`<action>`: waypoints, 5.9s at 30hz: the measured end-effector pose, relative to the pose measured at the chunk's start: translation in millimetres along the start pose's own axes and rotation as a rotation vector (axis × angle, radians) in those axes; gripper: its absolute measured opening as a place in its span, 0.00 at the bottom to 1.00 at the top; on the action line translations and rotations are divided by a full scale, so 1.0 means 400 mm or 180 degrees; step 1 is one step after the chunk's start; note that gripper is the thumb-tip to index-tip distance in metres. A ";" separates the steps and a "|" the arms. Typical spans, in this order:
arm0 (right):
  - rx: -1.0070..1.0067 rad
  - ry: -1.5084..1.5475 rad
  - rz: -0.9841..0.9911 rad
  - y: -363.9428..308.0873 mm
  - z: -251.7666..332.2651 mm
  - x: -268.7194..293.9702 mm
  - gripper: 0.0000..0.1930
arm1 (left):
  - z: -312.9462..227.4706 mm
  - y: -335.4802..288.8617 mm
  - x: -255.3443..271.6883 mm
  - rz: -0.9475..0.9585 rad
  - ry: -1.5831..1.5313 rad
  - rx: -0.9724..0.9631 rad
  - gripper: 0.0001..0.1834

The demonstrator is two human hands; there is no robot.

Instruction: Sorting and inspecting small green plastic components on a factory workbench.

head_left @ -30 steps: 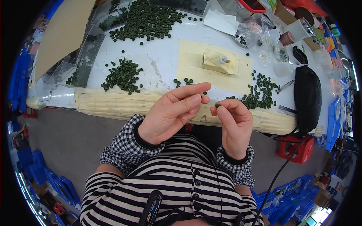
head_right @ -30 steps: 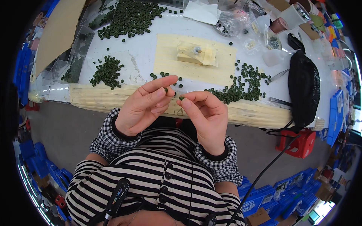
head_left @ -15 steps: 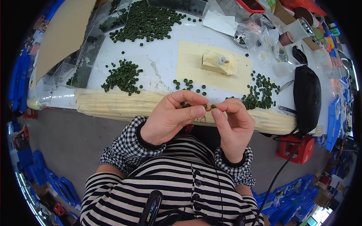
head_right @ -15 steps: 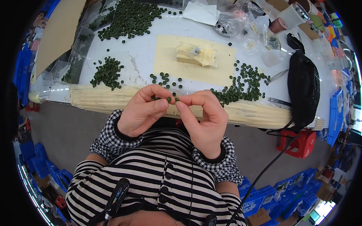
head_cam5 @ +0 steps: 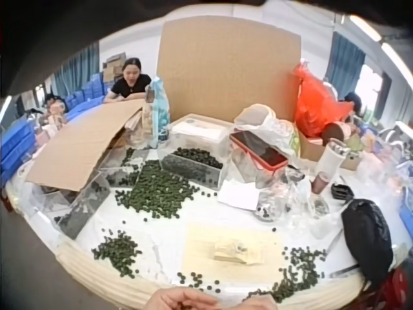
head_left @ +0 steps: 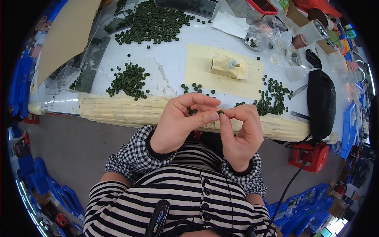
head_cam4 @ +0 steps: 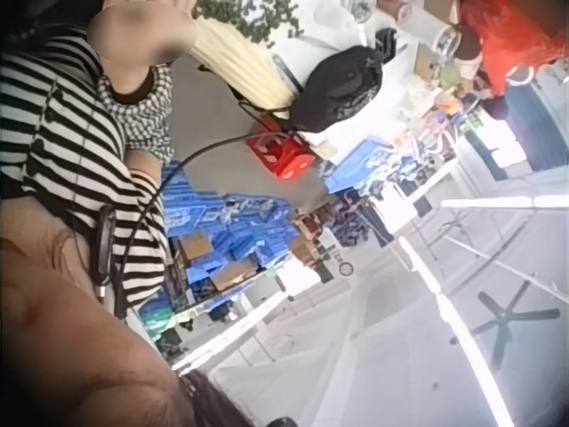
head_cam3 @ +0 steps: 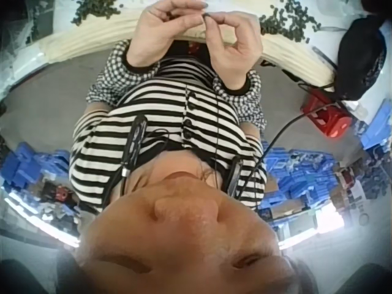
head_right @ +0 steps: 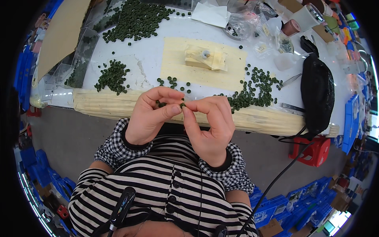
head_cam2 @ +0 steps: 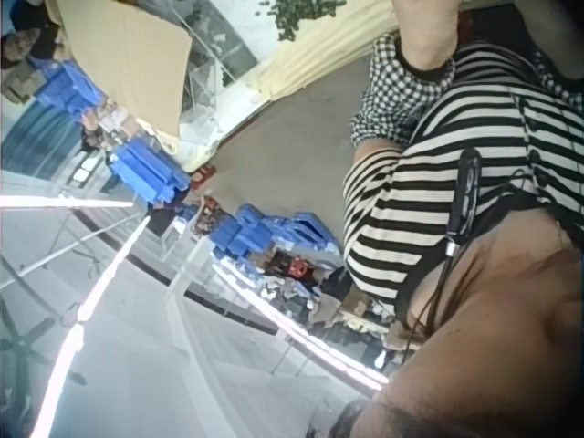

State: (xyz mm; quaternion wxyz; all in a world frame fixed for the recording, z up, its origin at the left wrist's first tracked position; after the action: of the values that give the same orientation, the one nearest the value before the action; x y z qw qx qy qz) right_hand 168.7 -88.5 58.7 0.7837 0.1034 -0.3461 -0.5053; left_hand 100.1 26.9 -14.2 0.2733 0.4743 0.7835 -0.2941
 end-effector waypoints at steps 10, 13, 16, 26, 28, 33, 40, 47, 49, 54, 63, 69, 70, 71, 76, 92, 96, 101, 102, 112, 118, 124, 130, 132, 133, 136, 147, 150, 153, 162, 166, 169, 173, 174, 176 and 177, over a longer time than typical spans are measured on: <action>0.0299 -0.0073 0.0020 0.002 0.020 0.006 0.09 | 0.057 -0.010 -0.005 0.0392 -0.0711 0.0973 0.09; 0.0328 0.0012 0.0064 0.003 0.025 0.008 0.09 | 0.051 -0.009 -0.001 0.0350 -0.0471 0.0850 0.09; 0.0084 0.0294 0.0017 -0.002 0.001 0.013 0.09 | 0.018 -0.009 -0.002 0.0225 -0.0035 0.0453 0.08; -0.0282 0.0672 0.0091 -0.013 -0.022 -0.005 0.08 | -0.023 -0.015 0.001 0.0214 0.0636 -0.0303 0.08; -0.0282 0.0630 0.0059 -0.015 -0.021 -0.004 0.08 | -0.022 -0.016 0.002 0.0120 0.0630 -0.0304 0.08; -0.0120 0.0355 -0.0048 -0.013 -0.005 0.005 0.08 | -0.017 -0.019 0.007 0.0032 0.0709 -0.0241 0.07; 0.0228 0.0053 -0.0159 -0.012 0.019 0.014 0.11 | -0.010 -0.013 0.014 -0.0011 0.0613 -0.0106 0.08; 0.0180 0.0112 -0.0122 -0.016 0.015 0.013 0.12 | 0.020 -0.011 0.016 -0.0270 -0.0051 0.0330 0.08; 0.0313 -0.0050 -0.0183 -0.016 0.027 0.016 0.12 | 0.009 -0.010 0.017 -0.0145 0.0222 0.0108 0.08; 0.0084 0.0268 0.0037 -0.018 0.003 0.005 0.12 | -0.019 -0.013 0.012 -0.0020 0.0709 -0.0244 0.07; -0.0776 0.1480 0.0495 -0.040 -0.060 -0.028 0.13 | 0.001 -0.006 0.006 0.0010 0.0284 0.0160 0.06; 0.0519 0.0089 0.0311 -0.008 0.026 0.003 0.13 | -0.060 -0.008 -0.013 0.0355 0.1254 -0.0323 0.05; 0.0535 0.0076 0.0322 -0.006 0.027 0.002 0.13 | -0.071 -0.010 -0.020 0.0419 0.1359 -0.0495 0.05; 0.0551 0.0063 0.0333 -0.005 0.029 0.002 0.13 | -0.082 -0.014 -0.027 0.0482 0.1465 -0.0667 0.05; 0.0307 0.0400 0.0517 -0.010 0.005 -0.005 0.13 | -0.105 -0.023 -0.052 0.0705 0.1849 -0.0846 0.09; 0.0462 0.0127 0.0091 -0.021 0.028 0.008 0.17 | -0.096 -0.016 -0.045 0.0765 0.1399 -0.0922 0.08; 0.0534 0.0071 0.0134 -0.017 0.038 0.008 0.17 | -0.097 -0.016 -0.043 0.0825 0.1580 -0.0984 0.08; 0.0726 -0.0028 0.0210 -0.016 0.051 0.007 0.18 | -0.100 -0.020 -0.043 0.0600 0.1656 -0.0798 0.08; 0.0778 -0.0074 0.0211 -0.016 0.055 0.008 0.18 | -0.095 -0.019 -0.040 0.0603 0.1595 -0.0726 0.08; 0.0835 -0.0096 0.0164 -0.019 0.055 0.011 0.18 | -0.097 -0.019 -0.045 0.0649 0.1587 -0.0729 0.07; 0.0710 0.0015 0.0169 -0.016 0.050 0.008 0.19 | -0.095 -0.019 -0.041 0.0678 0.1455 -0.0774 0.07; 0.0638 0.0090 0.0204 -0.018 0.046 0.005 0.18 | -0.100 -0.022 -0.049 0.0838 0.1482 -0.1135 0.08; 0.0528 0.0101 0.0333 -0.025 0.039 0.001 0.16 | -0.099 -0.023 -0.047 0.0813 0.1453 -0.1117 0.08; 0.0458 0.0124 0.0366 -0.027 0.039 0.002 0.14 | -0.099 -0.021 -0.047 0.0809 0.1498 -0.1100 0.08; 0.0436 0.0152 0.0353 -0.027 0.038 0.004 0.14 | -0.099 -0.021 -0.048 0.0802 0.1520 -0.1080 0.08; 0.0450 0.0199 0.0222 -0.024 0.037 0.011 0.16 | -0.099 -0.022 -0.050 0.0769 0.1503 -0.1044 0.08; 0.0539 0.0188 0.0056 -0.033 0.048 0.029 0.16 | -0.095 -0.040 -0.055 0.0661 0.1456 -0.1080 0.08; 0.0588 0.0127 0.0031 -0.036 0.049 0.035 0.16 | -0.095 -0.044 -0.061 0.0653 0.1547 -0.1110 0.08; 0.0631 -0.0043 0.0051 -0.039 0.049 0.037 0.15 | -0.095 -0.044 -0.054 0.0506 0.1845 -0.1031 0.07; 0.0309 -0.0485 -0.0017 -0.037 -0.015 0.076 0.12 | -0.191 -0.051 0.029 -0.0325 0.4010 -0.1577 0.08; 0.0302 -0.0441 0.0018 -0.037 -0.019 0.073 0.13 | -0.175 -0.045 0.022 -0.0236 0.4182 -0.1687 0.07; 0.0306 -0.0460 0.0040 -0.038 -0.021 0.073 0.12 | -0.185 -0.041 0.006 -0.0197 0.4197 -0.1629 0.07; 0.0286 -0.0496 0.0083 -0.036 -0.026 0.074 0.12 | -0.199 -0.036 0.002 -0.0257 0.4241 -0.1657 0.07; 0.0296 -0.0503 0.0085 -0.032 -0.027 0.076 0.12 | -0.207 -0.033 0.001 -0.0307 0.4285 -0.1683 0.07; 0.0275 -0.0503 0.0061 -0.031 -0.035 0.080 0.12 | -0.228 -0.023 0.018 -0.0448 0.4646 -0.1759 0.07; 0.0258 -0.0489 0.0067 -0.033 -0.037 0.079 0.12 | -0.236 -0.021 0.031 -0.0541 0.4832 -0.1777 0.08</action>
State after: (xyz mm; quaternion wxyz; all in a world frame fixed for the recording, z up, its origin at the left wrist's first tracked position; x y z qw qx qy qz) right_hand 176.7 -124.8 54.9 0.7553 0.0923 -0.4264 -0.4891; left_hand 73.5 98.8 42.7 -0.2475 0.3978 0.8331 0.2941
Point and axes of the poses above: each hand's wrist, its own y-axis towards the middle knuckle, its own x-axis out of the back of the hand, z = x × y, the point moved 10 cm from there along y, towards the middle knuckle, and after that the axes turned 13 degrees about -y, right-handed, at the moved point
